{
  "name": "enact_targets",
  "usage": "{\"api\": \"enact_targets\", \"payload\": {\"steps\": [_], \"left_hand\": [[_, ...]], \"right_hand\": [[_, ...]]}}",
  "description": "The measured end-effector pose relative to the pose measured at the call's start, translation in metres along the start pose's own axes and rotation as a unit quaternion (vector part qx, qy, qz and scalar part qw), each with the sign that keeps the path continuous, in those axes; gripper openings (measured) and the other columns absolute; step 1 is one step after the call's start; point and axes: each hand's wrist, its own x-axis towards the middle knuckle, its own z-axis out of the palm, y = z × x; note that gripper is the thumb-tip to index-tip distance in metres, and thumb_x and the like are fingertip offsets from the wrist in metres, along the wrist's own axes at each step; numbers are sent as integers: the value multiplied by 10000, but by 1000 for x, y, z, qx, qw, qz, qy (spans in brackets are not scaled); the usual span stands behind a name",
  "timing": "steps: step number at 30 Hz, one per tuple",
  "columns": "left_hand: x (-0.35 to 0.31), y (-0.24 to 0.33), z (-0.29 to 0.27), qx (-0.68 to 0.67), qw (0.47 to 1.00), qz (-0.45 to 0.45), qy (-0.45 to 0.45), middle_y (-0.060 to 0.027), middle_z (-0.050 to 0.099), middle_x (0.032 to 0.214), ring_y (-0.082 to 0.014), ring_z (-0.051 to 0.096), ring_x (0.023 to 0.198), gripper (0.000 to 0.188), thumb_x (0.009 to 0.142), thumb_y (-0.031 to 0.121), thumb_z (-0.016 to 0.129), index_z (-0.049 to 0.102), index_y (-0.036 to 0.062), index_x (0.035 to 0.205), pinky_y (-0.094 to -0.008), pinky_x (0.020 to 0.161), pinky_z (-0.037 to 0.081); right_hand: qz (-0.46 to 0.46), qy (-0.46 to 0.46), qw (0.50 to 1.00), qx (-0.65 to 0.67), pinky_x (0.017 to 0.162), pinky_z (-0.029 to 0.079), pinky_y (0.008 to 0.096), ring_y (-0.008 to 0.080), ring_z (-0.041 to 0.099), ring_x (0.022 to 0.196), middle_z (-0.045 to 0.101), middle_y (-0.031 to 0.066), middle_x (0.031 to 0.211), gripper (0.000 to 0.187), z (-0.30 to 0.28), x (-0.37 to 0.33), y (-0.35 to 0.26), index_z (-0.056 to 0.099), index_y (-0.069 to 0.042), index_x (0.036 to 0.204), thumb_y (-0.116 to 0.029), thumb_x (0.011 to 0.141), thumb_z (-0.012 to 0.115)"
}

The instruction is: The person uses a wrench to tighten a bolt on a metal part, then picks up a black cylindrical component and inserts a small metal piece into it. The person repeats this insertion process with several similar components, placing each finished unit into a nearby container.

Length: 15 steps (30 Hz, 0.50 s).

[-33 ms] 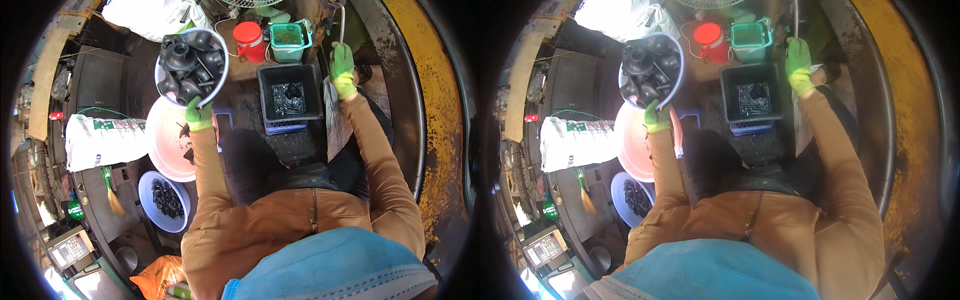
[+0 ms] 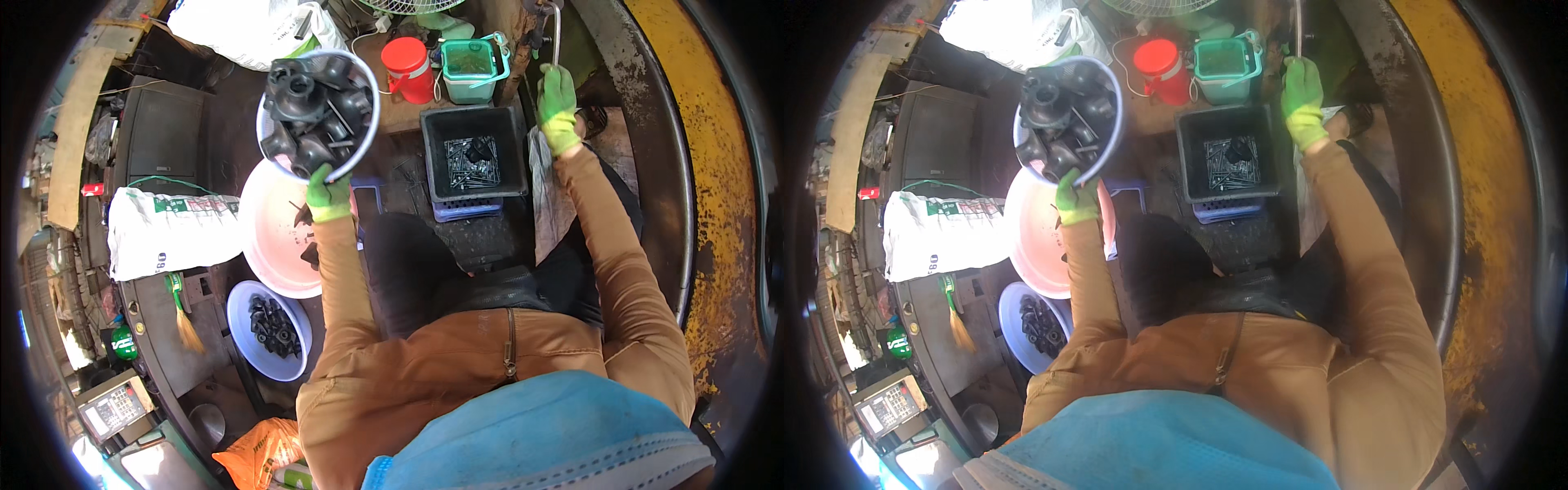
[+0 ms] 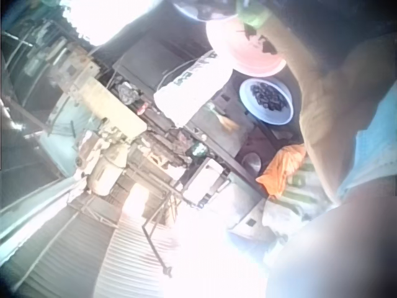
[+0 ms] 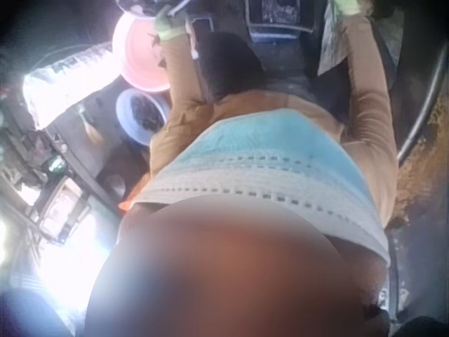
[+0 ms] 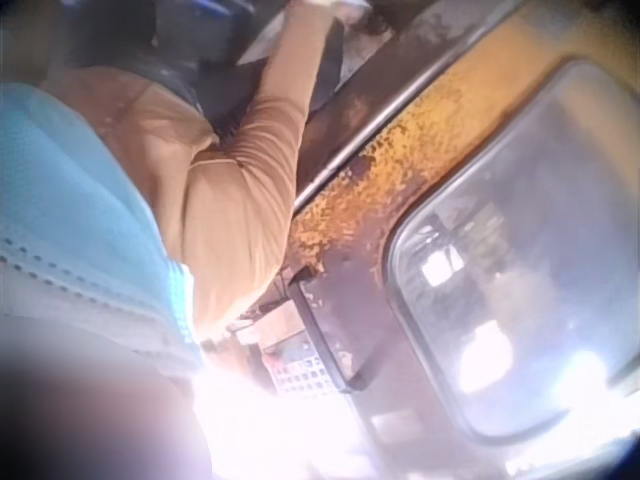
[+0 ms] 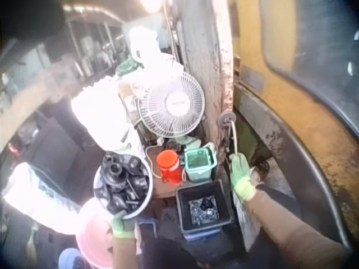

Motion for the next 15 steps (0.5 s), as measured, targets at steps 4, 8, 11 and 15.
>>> {"api": "enact_targets", "payload": {"steps": [4,8,11,15], "left_hand": [[-70,-16,-9,-30,995,-1,-93,-175,591,1049,-384,606,969,331,774,-60,556,594,-43,1102,-596,877,520],[-108,-38,-11,10,993,-77,-93,-142,599,1155,-406,610,1042,568,743,-120,527,561,81,1272,-601,923,517],[-130,-61,-8,10,990,-74,-121,-170,574,1264,-396,565,1179,614,733,-109,530,518,57,1325,-642,976,474],[-150,-88,2,35,980,-158,-113,-143,527,1352,-373,509,1263,720,734,-133,494,438,85,1419,-569,1037,461]], "right_hand": [[-15,59,996,-64,838,495,433,369,631,992,659,189,1081,291,10,25,23,622,-74,1114,-288,994,467],[-42,70,994,-76,878,484,367,291,651,970,694,139,1045,328,5,42,44,645,-54,1103,-328,1001,495],[-6,22,998,-60,871,479,475,409,626,994,674,207,1072,386,4,54,55,621,-82,1117,-400,992,441],[82,-61,995,-19,864,482,473,375,654,974,692,188,1006,403,12,59,60,634,-77,1147,-409,980,478]]}}
